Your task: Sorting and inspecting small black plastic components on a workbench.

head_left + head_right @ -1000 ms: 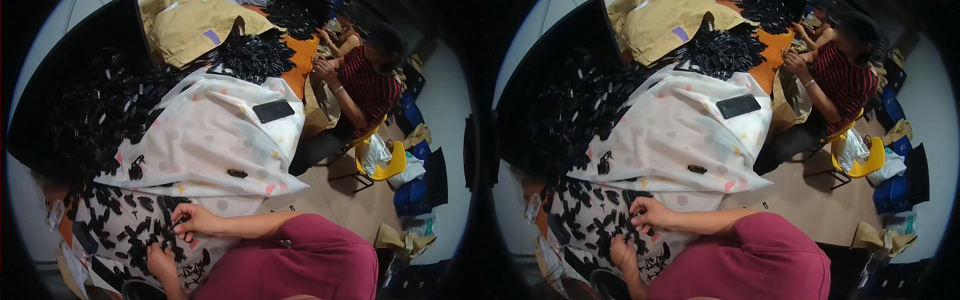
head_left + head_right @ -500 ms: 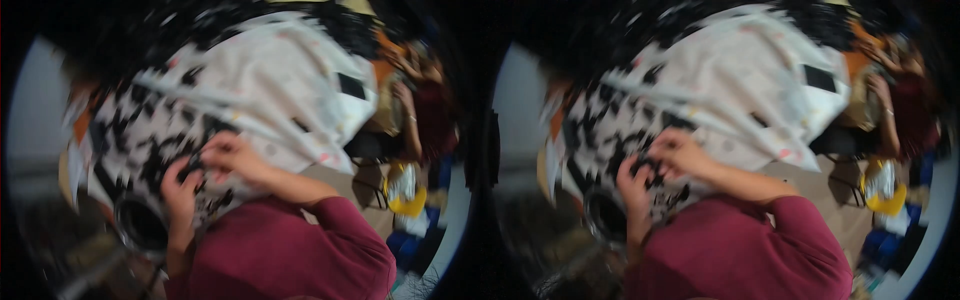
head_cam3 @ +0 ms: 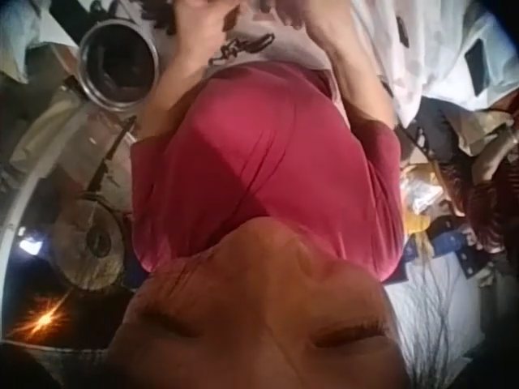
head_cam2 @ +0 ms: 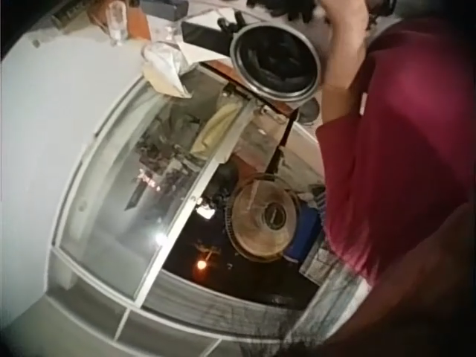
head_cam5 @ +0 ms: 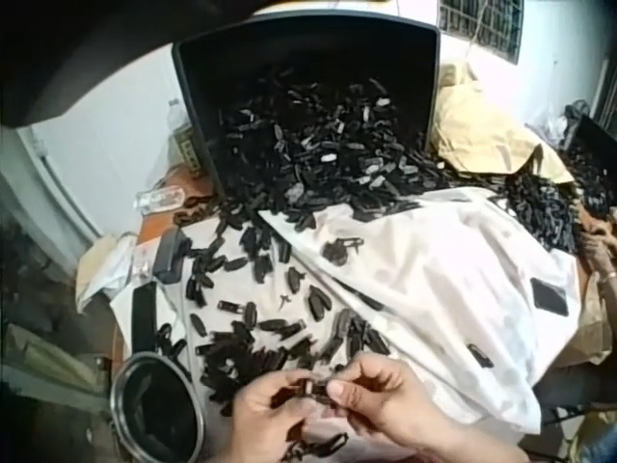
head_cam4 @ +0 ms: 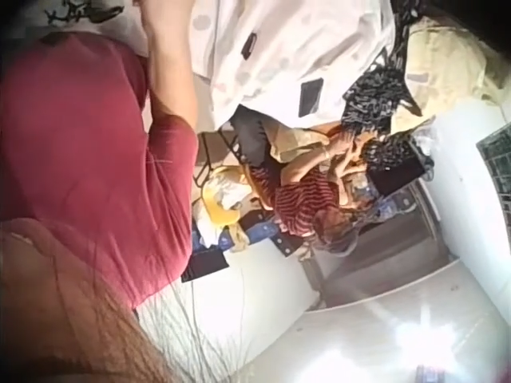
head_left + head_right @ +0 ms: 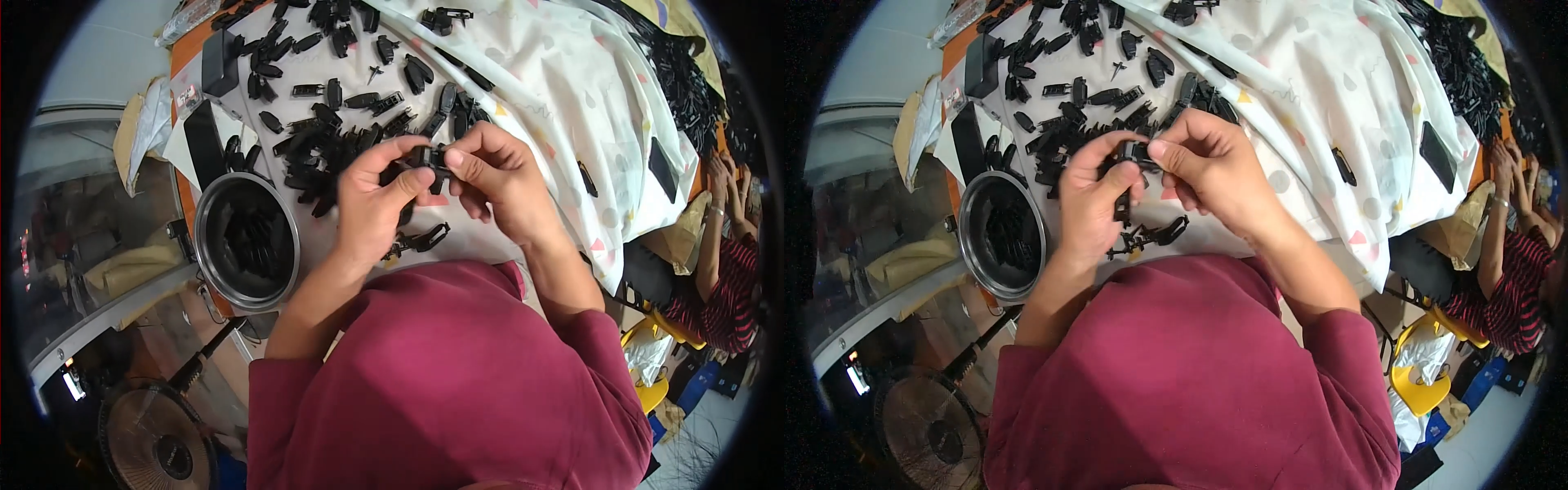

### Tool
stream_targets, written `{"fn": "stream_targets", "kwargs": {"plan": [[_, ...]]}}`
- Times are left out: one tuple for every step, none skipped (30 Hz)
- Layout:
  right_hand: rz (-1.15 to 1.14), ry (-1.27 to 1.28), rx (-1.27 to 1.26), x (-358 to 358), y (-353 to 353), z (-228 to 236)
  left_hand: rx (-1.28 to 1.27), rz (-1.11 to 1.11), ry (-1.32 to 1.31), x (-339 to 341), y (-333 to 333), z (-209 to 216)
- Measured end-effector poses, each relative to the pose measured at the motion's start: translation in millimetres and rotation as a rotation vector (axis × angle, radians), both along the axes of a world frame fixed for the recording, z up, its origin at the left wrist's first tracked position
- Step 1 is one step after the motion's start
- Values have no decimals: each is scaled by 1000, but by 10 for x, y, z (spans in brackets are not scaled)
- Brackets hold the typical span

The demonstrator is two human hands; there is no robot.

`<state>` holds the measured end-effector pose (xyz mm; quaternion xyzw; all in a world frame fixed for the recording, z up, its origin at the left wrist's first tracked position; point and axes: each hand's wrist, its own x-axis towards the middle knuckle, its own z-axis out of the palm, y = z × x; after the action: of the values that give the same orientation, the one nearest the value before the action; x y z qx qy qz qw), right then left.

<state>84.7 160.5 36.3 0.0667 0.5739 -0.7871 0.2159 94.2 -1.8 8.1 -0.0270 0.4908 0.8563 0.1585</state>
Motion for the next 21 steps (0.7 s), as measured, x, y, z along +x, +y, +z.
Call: {"fn": "stream_targets", "kwargs": {"plan": [[-66,153,139,47,-72,-59,20,14,50,-18,46,-52],[-106,269,285,119,-119,-135,-29,64,59,14,82,-39],[-108,397,401,193,-148,-182,-66,69,41,39,101,-40],[-109,526,515,245,-165,-204,-103,75,22,57,113,-43],[-51,604,663,270,-131,-204,-100,81,18,62,126,-44],[-43,601,663,266,-130,-170,-49,134,-17,49,135,-44],[13,638,764,253,-130,-112,1,187,-51,46,135,-44],[71,675,863,248,-134,-86,1,193,-56,68,88,-37],[103,569,726,239,-132,-113,46,110,-37,98,5,-25],[105,556,722,226,-117,-117,91,30,-20,124,-74,-18],[193,405,482,209,-96,-112,159,-1,-21,154,-132,-52],[276,259,241,195,-92,-116,155,4,-28,195,-202,-38],[306,513,182,168,-112,-180,19,-8,65,250,-287,-12],[313,508,172,133,-107,-228,-119,-19,157,311,-393,22],[399,600,344,66,-76,-288,-599,67,363,350,-557,53],[480,696,521,13,-33,-338,-1080,151,568,386,-739,95],[375,713,677,-12,4,-413,-1252,344,472,433,-924,85],[406,751,931,-48,27,-460,-1417,548,358,504,-1091,38],[398,895,1005,-66,-9,-498,-1426,551,346,530,-1197,28],[384,1041,1078,-81,-59,-547,-1565,496,309,517,-1283,8],[387,1041,1074,-97,-139,-596,-1700,437,276,472,-1313,1]]}}
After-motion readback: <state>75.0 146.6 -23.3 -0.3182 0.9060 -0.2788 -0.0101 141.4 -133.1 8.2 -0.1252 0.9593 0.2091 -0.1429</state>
